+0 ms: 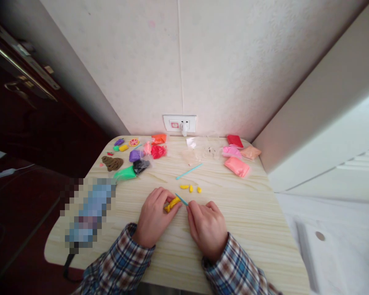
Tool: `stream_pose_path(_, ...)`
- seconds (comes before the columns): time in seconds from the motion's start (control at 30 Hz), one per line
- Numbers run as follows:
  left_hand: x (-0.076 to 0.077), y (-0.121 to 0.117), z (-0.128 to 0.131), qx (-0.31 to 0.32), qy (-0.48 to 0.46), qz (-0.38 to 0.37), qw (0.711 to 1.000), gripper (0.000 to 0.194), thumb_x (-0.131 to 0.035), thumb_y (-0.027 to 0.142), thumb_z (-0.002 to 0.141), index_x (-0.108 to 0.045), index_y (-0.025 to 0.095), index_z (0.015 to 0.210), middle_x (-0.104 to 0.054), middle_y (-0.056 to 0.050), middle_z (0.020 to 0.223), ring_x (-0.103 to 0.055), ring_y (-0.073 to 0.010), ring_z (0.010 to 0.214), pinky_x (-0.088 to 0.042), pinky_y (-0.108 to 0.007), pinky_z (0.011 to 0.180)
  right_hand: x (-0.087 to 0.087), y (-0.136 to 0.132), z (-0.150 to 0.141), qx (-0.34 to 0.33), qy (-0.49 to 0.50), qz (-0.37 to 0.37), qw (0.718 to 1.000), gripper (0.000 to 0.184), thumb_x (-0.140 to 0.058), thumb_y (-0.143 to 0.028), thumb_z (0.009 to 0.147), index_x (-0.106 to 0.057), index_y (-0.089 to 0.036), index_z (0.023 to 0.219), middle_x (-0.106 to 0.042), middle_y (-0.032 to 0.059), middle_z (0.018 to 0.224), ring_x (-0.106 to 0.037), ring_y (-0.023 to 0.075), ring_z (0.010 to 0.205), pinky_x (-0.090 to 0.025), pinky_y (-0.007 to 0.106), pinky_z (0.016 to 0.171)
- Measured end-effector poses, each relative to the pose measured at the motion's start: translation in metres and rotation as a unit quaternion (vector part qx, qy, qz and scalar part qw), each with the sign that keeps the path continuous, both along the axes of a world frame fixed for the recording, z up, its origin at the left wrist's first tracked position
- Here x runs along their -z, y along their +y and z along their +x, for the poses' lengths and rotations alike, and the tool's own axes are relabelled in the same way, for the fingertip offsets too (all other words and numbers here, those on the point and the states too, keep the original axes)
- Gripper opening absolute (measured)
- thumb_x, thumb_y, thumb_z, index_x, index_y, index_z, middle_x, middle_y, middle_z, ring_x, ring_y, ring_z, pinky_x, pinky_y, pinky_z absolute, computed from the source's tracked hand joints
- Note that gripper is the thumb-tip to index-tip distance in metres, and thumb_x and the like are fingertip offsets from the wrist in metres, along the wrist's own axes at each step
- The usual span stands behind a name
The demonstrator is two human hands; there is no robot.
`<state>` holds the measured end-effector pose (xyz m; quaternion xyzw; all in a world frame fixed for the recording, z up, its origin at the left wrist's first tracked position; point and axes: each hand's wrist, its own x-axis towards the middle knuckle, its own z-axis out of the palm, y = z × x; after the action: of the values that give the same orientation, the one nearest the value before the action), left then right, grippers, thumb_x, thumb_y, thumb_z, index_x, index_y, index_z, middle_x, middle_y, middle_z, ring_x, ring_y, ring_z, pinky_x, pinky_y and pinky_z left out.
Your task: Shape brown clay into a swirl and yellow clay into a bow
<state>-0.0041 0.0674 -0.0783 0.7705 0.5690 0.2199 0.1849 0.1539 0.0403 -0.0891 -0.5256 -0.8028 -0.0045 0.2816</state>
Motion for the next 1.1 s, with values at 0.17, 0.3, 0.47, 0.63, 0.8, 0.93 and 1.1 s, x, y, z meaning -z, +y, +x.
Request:
stream_pose_path(0.17,-0.003,-0.002,0.001,-0.013,-0.011,-0.007,1.000,0.006,-0.059,0.021,0.079,-0.054,0.019,0.081,-0.058,-0.004,0.084,-0.054,-0.0222,0.086,-0.046,-0.040,0.079,0.002,-0.001,0.000,-0.007,-0.011,0.003,1.000,0.032,-0.034,-0.018,0.095,-0.050,-0.020,0.068,-0.054,-0.0030,0.049,-0.047,0.0120,0.045,-0.029,0.026,0.062)
stream_pose_path(0.3,-0.003,-0.002,0.001,-0.022,-0.017,0.002,1.000,0.006,-0.058,0.019,0.077,-0.053,0.019,0.081,-0.058,-0.003,0.083,-0.054,-0.0213,0.084,-0.046,-0.039,0.077,0.003,-0.002,0.001,-0.004,-0.018,0.003,1.000,0.033,-0.033,-0.018,0.095,-0.050,-0.020,0.067,-0.054,-0.0034,0.048,-0.046,0.0116,0.043,-0.028,0.026,0.061)
stream_pose_path(0.47,-0.002,-0.002,0.000,-0.021,-0.017,0.002,1.000,0.005,-0.056,0.018,0.079,-0.052,0.020,0.078,-0.058,-0.003,0.081,-0.055,-0.0200,0.081,-0.046,-0.036,0.074,0.002,-0.003,0.001,-0.003,-0.023,0.006,1.000,0.033,-0.033,-0.018,0.095,-0.050,-0.020,0.067,-0.053,-0.0036,0.047,-0.047,0.0114,0.043,-0.028,0.026,0.061)
stream_pose_path(0.63,-0.001,-0.001,-0.001,-0.019,-0.019,0.000,1.000,0.006,-0.056,0.019,0.081,-0.053,0.019,0.076,-0.058,-0.003,0.080,-0.055,-0.0197,0.080,-0.046,-0.035,0.073,0.001,-0.002,0.001,0.003,-0.040,0.013,0.999,0.034,-0.031,-0.018,0.096,-0.049,-0.020,0.066,-0.053,-0.0046,0.043,-0.044,0.0110,0.038,-0.028,0.026,0.058)
stream_pose_path(0.8,0.000,0.000,-0.001,-0.015,-0.027,-0.002,1.000,0.007,-0.056,0.019,0.082,-0.053,0.019,0.075,-0.058,-0.003,0.080,-0.055,-0.0194,0.080,-0.046,-0.035,0.072,0.000,-0.001,0.000,0.010,-0.083,0.006,0.997,0.031,-0.033,-0.016,0.093,-0.050,-0.021,0.068,-0.055,-0.0041,0.040,-0.046,0.0120,0.034,-0.027,0.028,0.057)
stream_pose_path(0.93,0.000,0.000,-0.001,-0.011,-0.028,-0.002,1.000,0.008,-0.056,0.018,0.081,-0.052,0.019,0.074,-0.058,-0.003,0.079,-0.055,-0.0193,0.079,-0.046,-0.034,0.072,-0.004,-0.001,-0.004,0.015,-0.125,-0.029,0.992,0.022,-0.038,-0.013,0.086,-0.053,-0.020,0.072,-0.057,-0.0028,0.039,-0.047,0.0135,0.033,-0.026,0.029,0.057)
stream_pose_path(1.1,0.000,-0.001,-0.003,-0.003,-0.035,0.002,0.999,0.008,-0.054,0.018,0.082,-0.053,0.019,0.074,-0.057,-0.003,0.078,-0.055,-0.0185,0.078,-0.046,-0.032,0.071,-0.009,-0.002,-0.008,0.046,-0.156,-0.058,0.985,0.019,-0.042,-0.016,0.083,-0.054,-0.022,0.071,-0.058,-0.0008,0.039,-0.047,0.0149,0.033,-0.025,0.031,0.058)
